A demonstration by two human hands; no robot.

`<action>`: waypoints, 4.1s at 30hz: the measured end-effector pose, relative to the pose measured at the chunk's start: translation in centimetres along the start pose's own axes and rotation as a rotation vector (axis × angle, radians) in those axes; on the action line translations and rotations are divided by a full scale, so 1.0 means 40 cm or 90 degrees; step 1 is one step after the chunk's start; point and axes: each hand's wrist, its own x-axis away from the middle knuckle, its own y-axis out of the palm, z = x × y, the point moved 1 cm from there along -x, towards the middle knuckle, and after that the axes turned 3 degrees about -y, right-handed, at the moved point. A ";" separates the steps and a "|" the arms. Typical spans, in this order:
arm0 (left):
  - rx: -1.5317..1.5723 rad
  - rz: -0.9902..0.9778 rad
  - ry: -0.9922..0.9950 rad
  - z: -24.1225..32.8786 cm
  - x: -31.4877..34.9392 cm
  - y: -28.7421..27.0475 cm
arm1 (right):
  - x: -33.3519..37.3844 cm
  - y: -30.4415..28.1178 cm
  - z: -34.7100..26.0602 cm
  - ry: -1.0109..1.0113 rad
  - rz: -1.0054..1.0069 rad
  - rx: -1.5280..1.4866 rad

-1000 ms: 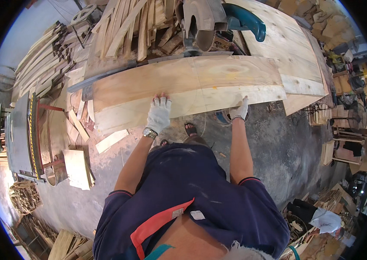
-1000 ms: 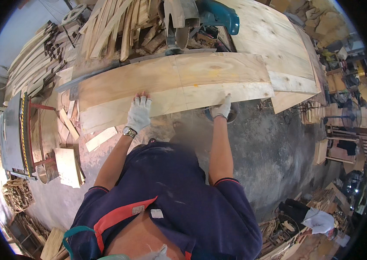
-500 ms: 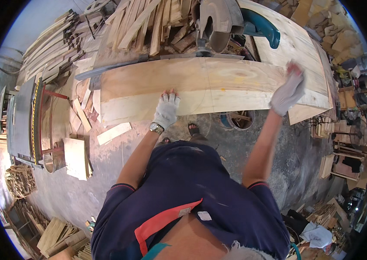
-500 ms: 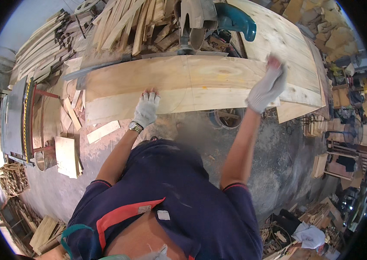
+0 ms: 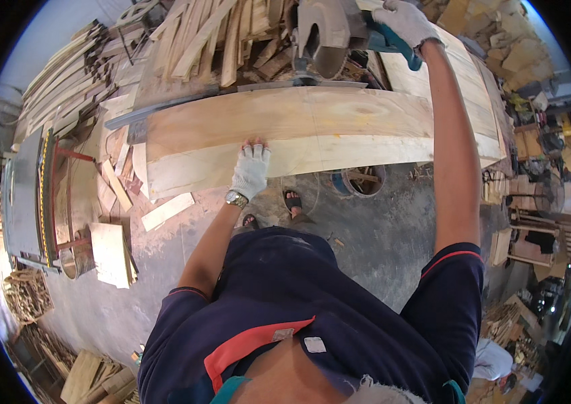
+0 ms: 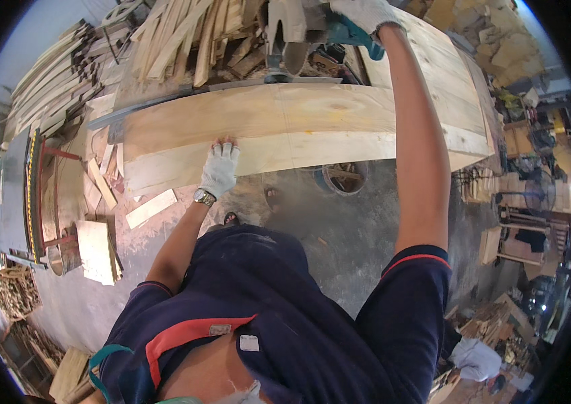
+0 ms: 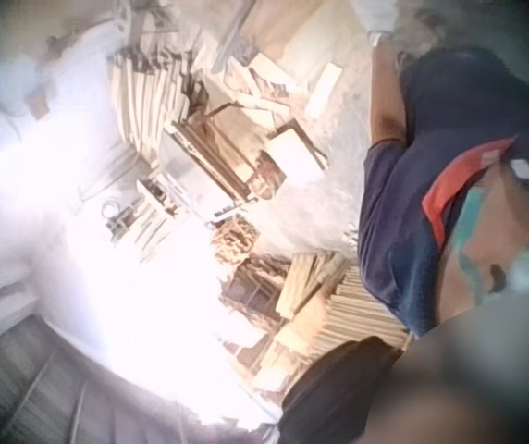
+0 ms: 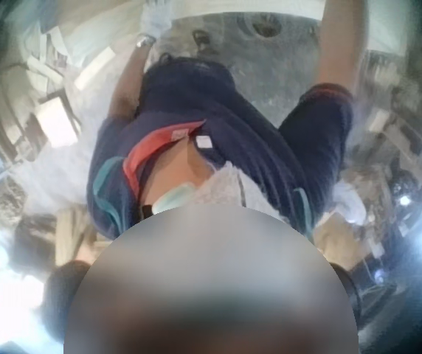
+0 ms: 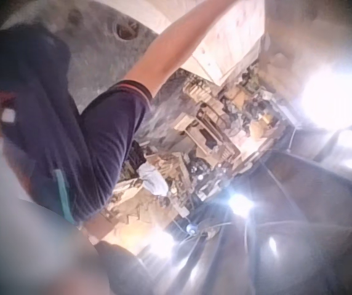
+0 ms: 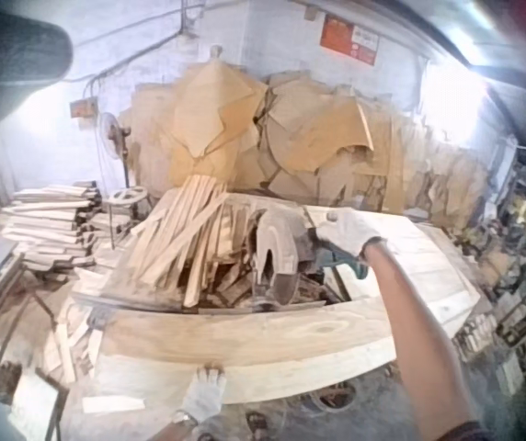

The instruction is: The person measures and marks a wooden plank, cuts it with a circular saw, then assembles it with other pieces using a nail gun and hammer. The person also uses a jigsaw to cut a curved edge on the assembled wood.

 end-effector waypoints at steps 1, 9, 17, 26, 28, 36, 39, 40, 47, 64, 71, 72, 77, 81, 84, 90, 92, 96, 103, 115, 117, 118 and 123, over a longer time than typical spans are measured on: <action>0.006 -0.007 0.000 0.000 -0.001 0.000 | 0.031 0.007 0.020 0.022 0.093 -0.215; -0.008 0.010 0.001 -0.022 0.035 -0.031 | 0.566 0.300 0.279 0.391 0.571 -0.040; -0.002 0.010 -0.009 -0.064 0.138 0.004 | 0.987 0.551 0.374 0.939 0.619 -1.203; 0.047 0.098 -0.021 -0.100 0.166 0.012 | 0.987 0.568 0.353 0.828 0.438 -1.061; 0.054 0.088 -0.021 -0.117 0.184 0.012 | 1.076 0.546 0.304 0.834 0.413 -1.093; 0.064 0.046 0.003 -0.177 0.228 0.021 | 1.249 0.627 0.189 0.891 0.495 -1.091; 0.043 0.042 0.009 -0.169 0.227 0.010 | 1.262 0.651 0.193 0.894 0.522 -1.111; 0.032 0.059 0.013 -0.164 0.222 0.004 | 1.264 0.655 0.200 0.886 0.511 -1.095; 0.030 0.057 0.021 -0.140 0.202 -0.062 | 1.214 0.697 0.259 0.860 0.480 -1.043; 0.023 -0.044 -0.045 -0.114 0.206 -0.059 | 0.553 0.516 0.504 0.346 0.067 -0.109; 0.003 -0.116 -0.099 -0.123 0.221 -0.055 | 0.309 0.698 0.601 0.277 -0.157 0.128; 0.006 -0.097 -0.084 -0.123 0.223 -0.059 | 0.298 0.717 0.606 0.301 -0.179 0.106; 0.008 -0.100 -0.085 -0.121 0.230 -0.069 | 0.290 0.736 0.662 0.315 -0.195 -0.088; 0.011 -0.099 -0.093 -0.120 0.226 -0.074 | 0.278 0.686 0.711 0.296 -0.197 -0.071; -0.012 -0.093 -0.083 -0.112 0.228 -0.081 | 0.253 0.620 0.742 0.298 -0.188 -0.062; 0.001 -0.106 -0.114 -0.097 0.229 -0.092 | 0.144 0.449 0.795 0.196 -0.092 -0.097; 0.011 -0.092 -0.103 -0.096 0.228 -0.093 | 0.083 0.425 0.803 0.161 -0.069 -0.138; 0.021 -0.102 -0.123 -0.094 0.232 -0.088 | -0.101 0.455 0.795 0.085 -0.080 -0.193; -0.010 -0.106 -0.167 -0.081 0.242 -0.090 | -0.353 0.686 0.694 0.035 -0.156 -0.201; -0.007 -0.137 -0.201 -0.068 0.239 -0.100 | -0.346 0.843 0.820 0.246 -0.102 -0.820; 0.003 -0.142 -0.209 -0.067 0.239 -0.106 | -0.321 0.837 0.834 0.252 -0.109 -0.851; 0.008 -0.144 -0.209 -0.067 0.237 -0.106 | -0.305 0.834 0.843 0.266 -0.108 -0.843; 0.003 -0.124 -0.193 -0.068 0.233 -0.093 | -0.174 0.841 0.875 0.232 0.088 -0.823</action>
